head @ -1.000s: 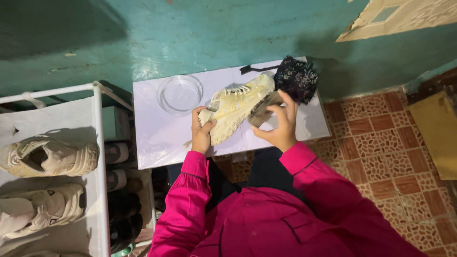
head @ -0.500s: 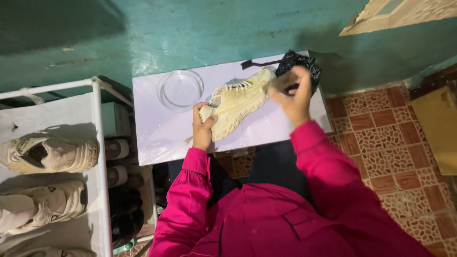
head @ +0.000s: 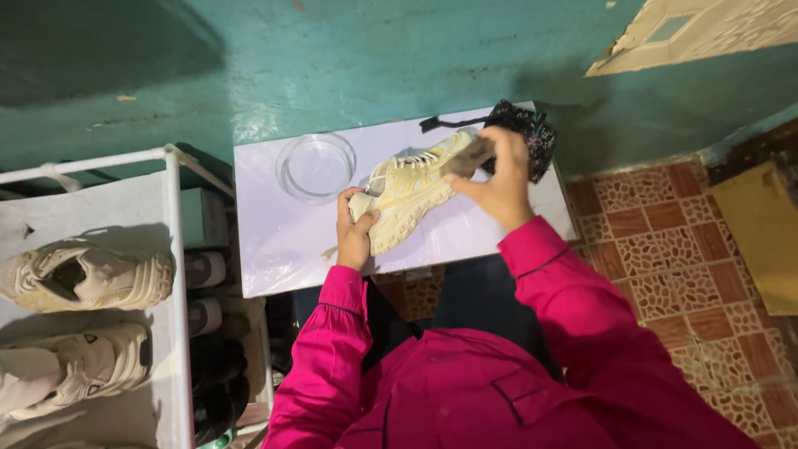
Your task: The person scrubs a white sneaker with a brush on a white table. They repeatedly dip the brush into a clear bowl of water and continue scrubbing the upper and sole of the shoe.
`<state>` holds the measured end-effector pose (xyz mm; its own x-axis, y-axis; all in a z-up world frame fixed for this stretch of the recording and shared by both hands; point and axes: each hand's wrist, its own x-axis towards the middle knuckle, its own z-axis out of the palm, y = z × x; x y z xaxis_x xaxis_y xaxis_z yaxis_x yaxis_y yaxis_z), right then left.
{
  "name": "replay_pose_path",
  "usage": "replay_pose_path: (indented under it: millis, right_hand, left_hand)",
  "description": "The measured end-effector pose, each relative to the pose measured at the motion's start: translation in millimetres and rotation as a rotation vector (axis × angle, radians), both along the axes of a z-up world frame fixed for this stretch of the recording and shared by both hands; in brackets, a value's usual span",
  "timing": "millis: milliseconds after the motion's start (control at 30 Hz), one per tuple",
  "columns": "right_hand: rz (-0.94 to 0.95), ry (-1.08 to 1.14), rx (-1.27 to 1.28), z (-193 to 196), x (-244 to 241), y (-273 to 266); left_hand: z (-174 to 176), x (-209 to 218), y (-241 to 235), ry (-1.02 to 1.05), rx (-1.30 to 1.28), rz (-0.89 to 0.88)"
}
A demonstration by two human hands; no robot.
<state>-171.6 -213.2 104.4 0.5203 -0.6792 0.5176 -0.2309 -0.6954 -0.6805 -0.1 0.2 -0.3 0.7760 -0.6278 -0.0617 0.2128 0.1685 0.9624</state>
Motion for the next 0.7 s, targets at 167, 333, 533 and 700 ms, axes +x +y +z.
replay_pose_path:
  millis: [167, 333, 533, 700]
  right_hand:
    - [-0.027, -0.046, 0.124, -16, 1, -42]
    - [-0.036, -0.012, -0.021, -2, 0, -11]
    - [-0.146, -0.002, 0.196, -17, -11, -35]
    - [-0.052, -0.028, 0.084, -2, -13, -6]
  left_hand:
    - [-8, 0, 0, 0.004, -0.002, -0.007]
    - [0, -1, -2, 0.009, 0.003, -0.005]
    - [1, -1, -1, -0.004, -0.019, -0.009]
    - [-8, 3, -2, 0.014, -0.024, -0.008]
